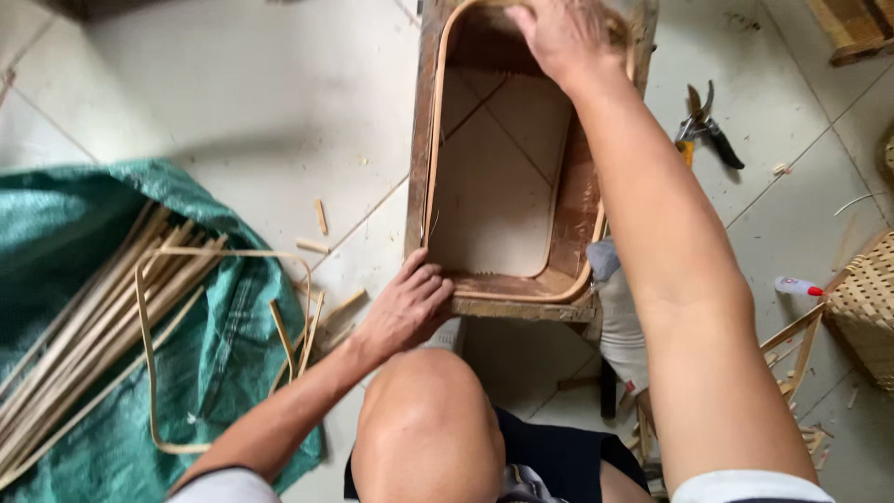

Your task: The person fits a pre-woven basket liner into a wooden mold, presses it into place, and uses a hammer to secure the edges. They then trim excess material with scissors and a knife.

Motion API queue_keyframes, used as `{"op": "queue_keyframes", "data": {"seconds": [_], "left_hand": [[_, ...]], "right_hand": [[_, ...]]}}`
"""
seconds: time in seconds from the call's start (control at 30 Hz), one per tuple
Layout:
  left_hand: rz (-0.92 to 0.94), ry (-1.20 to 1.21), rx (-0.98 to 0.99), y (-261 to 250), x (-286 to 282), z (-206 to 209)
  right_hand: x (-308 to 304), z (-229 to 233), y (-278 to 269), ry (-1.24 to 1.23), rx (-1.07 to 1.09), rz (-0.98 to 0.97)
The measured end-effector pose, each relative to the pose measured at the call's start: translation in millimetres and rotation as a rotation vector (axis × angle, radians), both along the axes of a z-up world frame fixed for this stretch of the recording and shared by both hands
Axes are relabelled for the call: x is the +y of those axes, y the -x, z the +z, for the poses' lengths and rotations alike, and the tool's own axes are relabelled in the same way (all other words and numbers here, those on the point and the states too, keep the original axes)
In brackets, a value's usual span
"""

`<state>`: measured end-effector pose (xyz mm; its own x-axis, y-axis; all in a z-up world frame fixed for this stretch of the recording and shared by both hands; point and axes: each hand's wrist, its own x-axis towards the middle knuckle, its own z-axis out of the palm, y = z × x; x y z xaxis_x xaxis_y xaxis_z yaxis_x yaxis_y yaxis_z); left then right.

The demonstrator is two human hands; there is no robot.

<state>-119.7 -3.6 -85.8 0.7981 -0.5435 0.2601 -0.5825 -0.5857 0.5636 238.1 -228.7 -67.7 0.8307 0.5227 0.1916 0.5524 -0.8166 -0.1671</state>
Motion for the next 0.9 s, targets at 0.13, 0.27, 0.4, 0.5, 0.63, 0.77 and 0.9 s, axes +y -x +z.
{"op": "queue_keyframes", "data": {"seconds": [0.13,0.27,0.4,0.5,0.63,0.77,0.9], "left_hand": [[-0.020,-0.003,0.104,-9.5,1.8,16.8],[0.166,0.121,-0.116,-107.6,7.0,23.8],[0.624,-0.032,-0.208,-237.5,-24.8,-22.3],[0.742,-0.086,-0.131,-274.3,-33.4,-53.9],[0.821,-0.331,-0.146,-267.6,-44.9,-78.6],[0.792,-0.403,-0.095,-265.4,-40.8,-71.0],[0.837,-0.015,0.037,-286.0,-37.8,-64.7]], "right_hand": [[-9.8,-17.7,-7.1,-0.167,-0.201,0.102],[-15.2,-26.7,5.6,-0.103,-0.307,0.082],[-8.3,-17.8,5.1,-0.092,-0.269,0.010],[2.2,-17.2,0.4,-0.137,-0.277,0.041],[-12.7,-32.5,17.3,-0.141,-0.289,0.041],[-10.1,-32.0,12.9,-0.071,-0.282,0.013],[-7.6,-39.6,14.3,0.014,-0.229,-0.058]]}}
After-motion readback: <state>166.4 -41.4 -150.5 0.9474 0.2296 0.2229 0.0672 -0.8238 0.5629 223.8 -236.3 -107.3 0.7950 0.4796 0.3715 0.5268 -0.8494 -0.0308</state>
